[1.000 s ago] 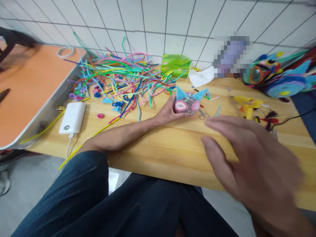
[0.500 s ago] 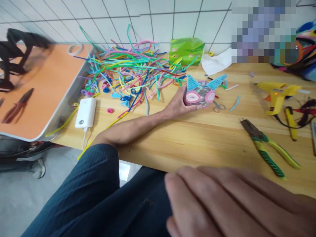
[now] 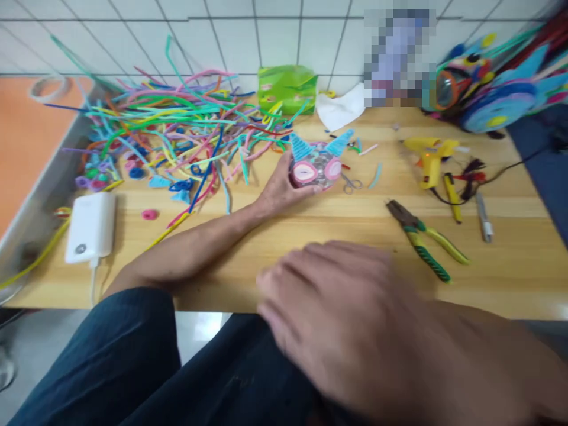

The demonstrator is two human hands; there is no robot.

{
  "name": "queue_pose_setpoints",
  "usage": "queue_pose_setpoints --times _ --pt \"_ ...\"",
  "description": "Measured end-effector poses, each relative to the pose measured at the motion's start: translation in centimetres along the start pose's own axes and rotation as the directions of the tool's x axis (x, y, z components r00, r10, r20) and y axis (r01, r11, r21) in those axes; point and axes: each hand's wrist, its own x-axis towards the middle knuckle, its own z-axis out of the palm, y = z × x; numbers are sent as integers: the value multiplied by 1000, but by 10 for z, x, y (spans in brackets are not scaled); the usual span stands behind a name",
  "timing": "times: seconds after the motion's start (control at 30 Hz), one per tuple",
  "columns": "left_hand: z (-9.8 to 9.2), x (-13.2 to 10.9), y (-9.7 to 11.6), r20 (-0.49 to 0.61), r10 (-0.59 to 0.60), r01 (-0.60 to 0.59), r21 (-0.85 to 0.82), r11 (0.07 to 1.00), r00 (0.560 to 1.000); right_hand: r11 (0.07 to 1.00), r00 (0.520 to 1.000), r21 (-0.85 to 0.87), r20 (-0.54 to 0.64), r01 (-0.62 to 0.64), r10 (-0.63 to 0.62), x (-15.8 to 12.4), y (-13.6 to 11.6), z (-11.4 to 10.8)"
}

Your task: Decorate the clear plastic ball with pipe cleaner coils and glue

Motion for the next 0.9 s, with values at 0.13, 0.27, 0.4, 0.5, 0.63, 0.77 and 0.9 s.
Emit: queue_pose_setpoints --times 0.13,0.27,0.4,0.5,0.63,0.77,0.9 --pt "3 -3 7 -38 -47 45 -28 999 998 988 991 -136 -122 -73 57 57 34 -36" --pt "5 -4 12 -21 -39 38 -68 997 999 968 935 -134 -316 -213 162 57 94 -55" --pt "6 -5 14 -18 -64 62 -71 995 998 964 895 -64 -393 -257 212 41 136 -42" --pt "5 -6 15 -25 -62 61 -52 997 998 958 893 -18 -368 -286 259 35 146 -32" --pt "4 -7 14 -9 -64 64 -57 996 998 934 818 86 -460 -346 345 33 150 -25" --pt "4 -8 13 -24 -67 66 -45 997 997 921 785 167 -484 -351 387 32 160 -19" --pt "5 -7 13 -26 -81 79 -76 994 996 918 819 222 -417 -329 394 31 165 -15"
